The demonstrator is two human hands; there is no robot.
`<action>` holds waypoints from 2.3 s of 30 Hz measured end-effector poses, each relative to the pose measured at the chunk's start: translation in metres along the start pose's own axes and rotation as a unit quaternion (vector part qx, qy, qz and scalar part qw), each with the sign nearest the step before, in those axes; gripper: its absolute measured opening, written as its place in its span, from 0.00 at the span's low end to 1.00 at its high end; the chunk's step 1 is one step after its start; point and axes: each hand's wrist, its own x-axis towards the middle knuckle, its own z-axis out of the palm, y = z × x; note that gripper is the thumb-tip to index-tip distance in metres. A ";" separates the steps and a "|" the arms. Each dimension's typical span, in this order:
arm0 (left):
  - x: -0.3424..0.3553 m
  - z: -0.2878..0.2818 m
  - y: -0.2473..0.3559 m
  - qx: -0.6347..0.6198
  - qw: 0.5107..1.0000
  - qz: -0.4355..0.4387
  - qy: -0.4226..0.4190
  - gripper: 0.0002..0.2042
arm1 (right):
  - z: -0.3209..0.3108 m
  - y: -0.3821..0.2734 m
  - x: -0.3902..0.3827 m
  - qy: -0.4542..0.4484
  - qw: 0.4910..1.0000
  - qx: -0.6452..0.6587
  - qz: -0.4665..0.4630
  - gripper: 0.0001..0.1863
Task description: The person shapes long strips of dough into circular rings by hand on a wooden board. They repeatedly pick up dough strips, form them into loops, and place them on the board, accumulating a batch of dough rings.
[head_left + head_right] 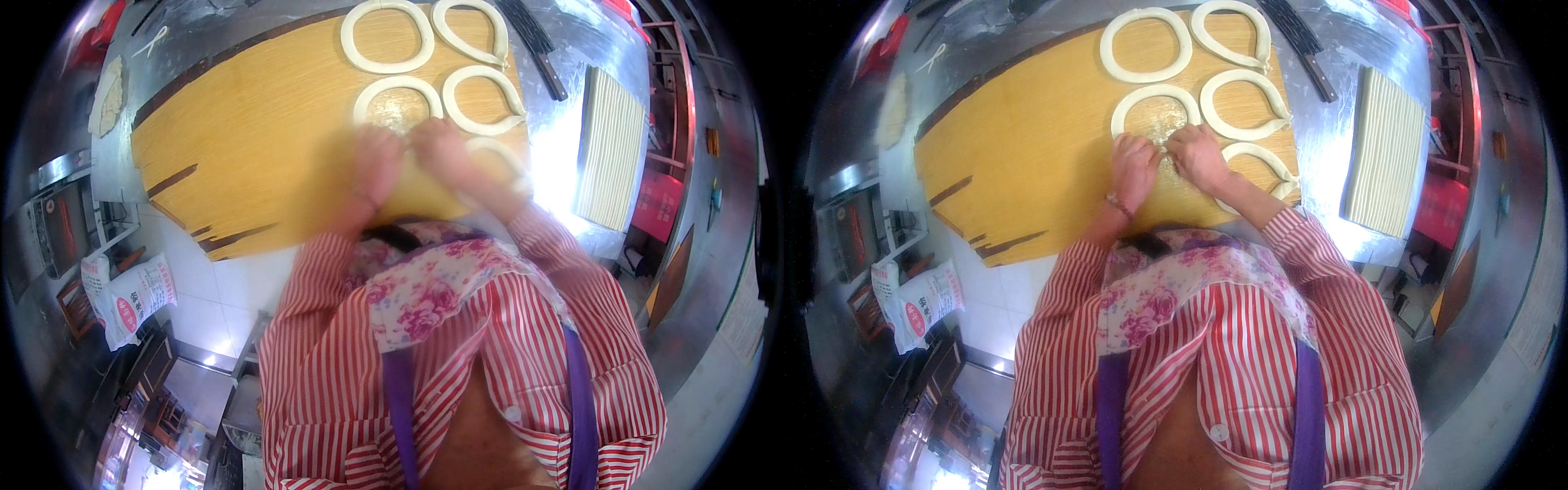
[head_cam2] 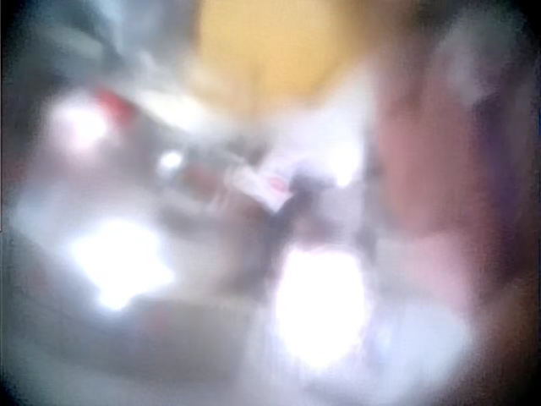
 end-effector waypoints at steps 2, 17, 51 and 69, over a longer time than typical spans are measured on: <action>-0.001 -0.006 -0.001 0.013 0.999 -0.007 -0.037 0.05 | -0.002 0.001 0.001 -0.007 1.000 -0.007 0.009 0.07; -0.012 -0.017 0.000 -0.021 0.999 -0.039 -0.011 0.16 | -0.001 -0.004 0.014 -0.044 0.997 -0.002 -0.065 0.08; -0.010 0.003 0.007 -0.034 0.997 -0.047 0.045 0.04 | -0.002 -0.003 -0.004 0.042 0.999 0.024 -0.012 0.09; -0.007 -0.019 0.013 -0.103 0.988 -0.111 0.018 0.23 | 0.011 -0.018 -0.003 0.088 0.995 0.045 0.003 0.07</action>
